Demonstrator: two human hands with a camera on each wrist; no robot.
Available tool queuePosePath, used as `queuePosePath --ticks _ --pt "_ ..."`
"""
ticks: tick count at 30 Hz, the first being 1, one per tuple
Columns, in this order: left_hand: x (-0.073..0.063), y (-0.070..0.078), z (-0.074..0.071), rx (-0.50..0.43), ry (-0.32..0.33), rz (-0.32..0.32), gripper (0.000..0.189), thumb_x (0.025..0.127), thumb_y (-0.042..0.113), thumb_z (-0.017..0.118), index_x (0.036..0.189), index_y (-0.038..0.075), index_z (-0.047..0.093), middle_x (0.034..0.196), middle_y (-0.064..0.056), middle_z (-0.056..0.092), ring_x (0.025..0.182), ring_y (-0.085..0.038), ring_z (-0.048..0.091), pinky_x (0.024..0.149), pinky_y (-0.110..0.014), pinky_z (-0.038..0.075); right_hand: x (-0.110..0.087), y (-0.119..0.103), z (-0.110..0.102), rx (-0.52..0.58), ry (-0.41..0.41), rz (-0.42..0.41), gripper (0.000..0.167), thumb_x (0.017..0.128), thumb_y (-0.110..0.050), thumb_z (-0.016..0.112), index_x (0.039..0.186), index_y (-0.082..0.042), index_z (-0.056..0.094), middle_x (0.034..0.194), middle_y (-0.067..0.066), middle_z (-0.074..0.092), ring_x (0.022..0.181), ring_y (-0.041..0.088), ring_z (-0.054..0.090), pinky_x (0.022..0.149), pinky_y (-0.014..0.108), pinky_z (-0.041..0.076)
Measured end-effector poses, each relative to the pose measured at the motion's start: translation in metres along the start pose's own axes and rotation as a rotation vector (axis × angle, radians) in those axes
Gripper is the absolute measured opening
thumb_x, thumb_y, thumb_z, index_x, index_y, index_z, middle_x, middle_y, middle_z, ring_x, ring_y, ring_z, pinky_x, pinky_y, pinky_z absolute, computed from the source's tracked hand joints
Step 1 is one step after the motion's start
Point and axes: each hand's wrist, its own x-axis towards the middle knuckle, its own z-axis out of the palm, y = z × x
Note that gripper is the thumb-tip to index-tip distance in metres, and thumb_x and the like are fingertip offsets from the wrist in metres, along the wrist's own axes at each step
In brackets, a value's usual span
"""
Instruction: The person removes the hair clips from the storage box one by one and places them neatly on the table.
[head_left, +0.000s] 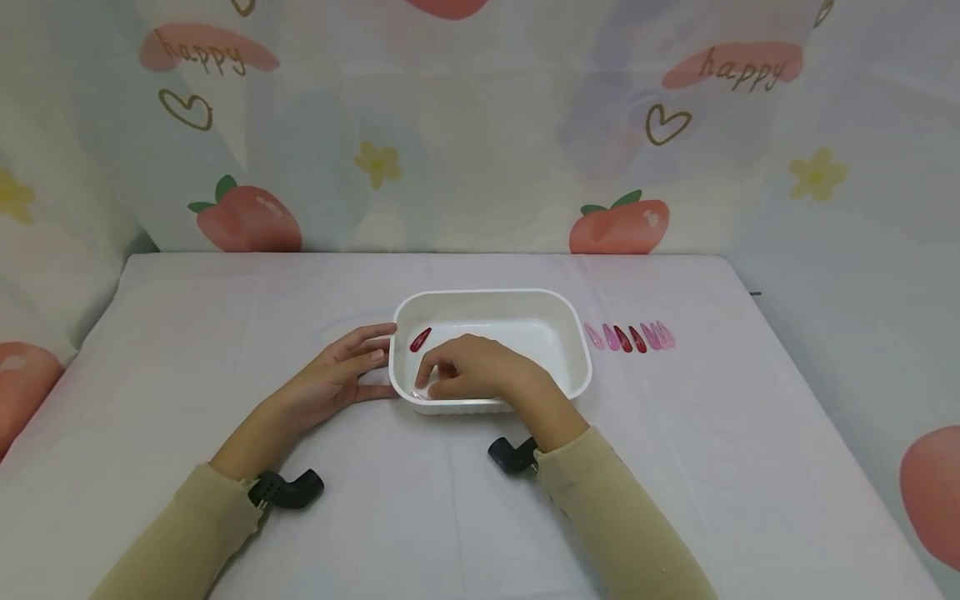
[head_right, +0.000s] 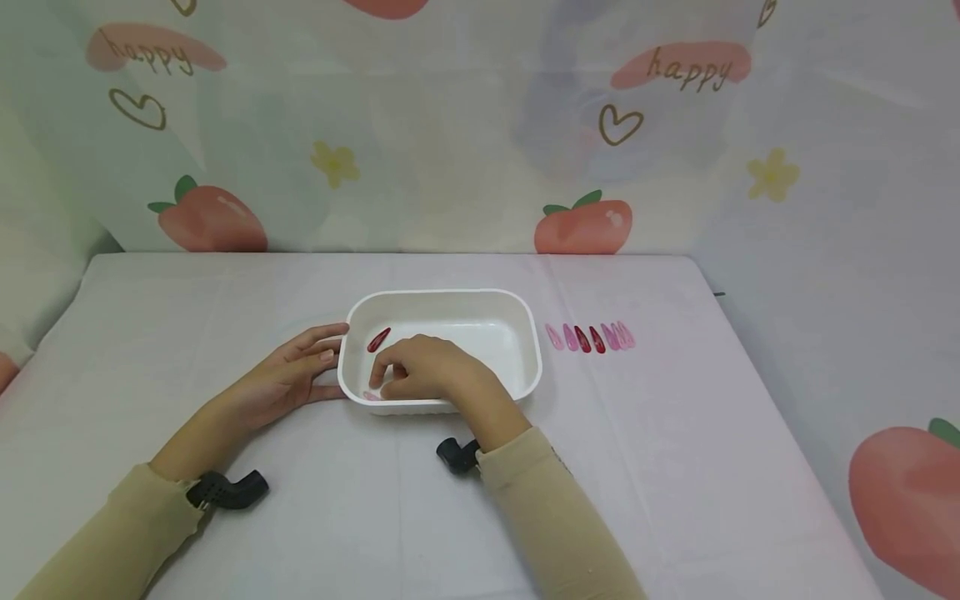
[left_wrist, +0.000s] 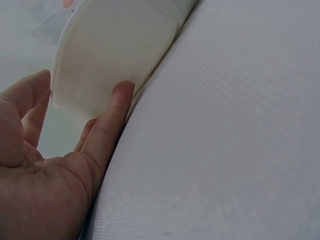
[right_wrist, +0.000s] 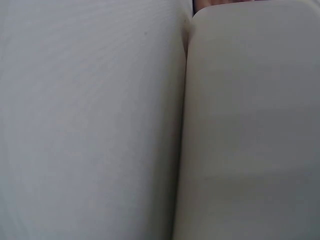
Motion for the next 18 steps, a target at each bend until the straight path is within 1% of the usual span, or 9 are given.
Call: queuePosePath --ticks 6,11,15,18 --pt "-0.0012 -0.0001 0.0004 -0.002 0.010 -0.008 0.053 0.106 0.011 0.048 0.155 0.011 0.029 0.156 -0.018 0.029 0.138 -0.031 0.041 0.097 -0.052 0.053 0.0010 -0.0014 0.0007 -0.005 -0.006 0.009 0.011 0.090 -0.026 0.073 0.098 -0.032 0.072 0.073 -0.006 0.060 0.067 0.007 0.052 0.063 0.025 0.044" --pt "-0.0012 -0.0014 -0.0003 -0.013 0.014 -0.003 0.051 0.106 0.010 0.047 0.154 0.012 0.032 0.156 -0.017 0.030 0.137 -0.032 0.041 0.098 -0.053 0.053 0.0031 -0.0039 0.0026 -0.060 0.012 -0.018 0.015 0.085 -0.022 0.076 0.096 -0.032 0.072 0.071 -0.007 0.058 0.066 0.007 0.052 0.062 0.024 0.044" --pt "-0.0003 -0.0016 -0.0005 -0.019 0.011 -0.004 0.050 0.106 0.010 0.047 0.154 0.013 0.032 0.156 -0.017 0.029 0.138 -0.032 0.041 0.098 -0.053 0.053 0.0055 -0.0044 0.0035 -0.109 0.035 -0.042 0.016 0.084 -0.017 0.074 0.089 -0.032 0.071 0.073 -0.011 0.060 0.070 0.006 0.055 0.066 0.024 0.047" --pt "0.0006 -0.0005 -0.0007 -0.019 0.008 -0.006 0.051 0.106 0.010 0.047 0.155 0.013 0.031 0.157 -0.017 0.029 0.139 -0.033 0.041 0.098 -0.053 0.053 0.0062 -0.0034 0.0021 -0.101 0.036 -0.044 0.017 0.083 -0.013 0.073 0.082 -0.030 0.070 0.074 -0.013 0.061 0.071 0.005 0.056 0.069 0.023 0.049"
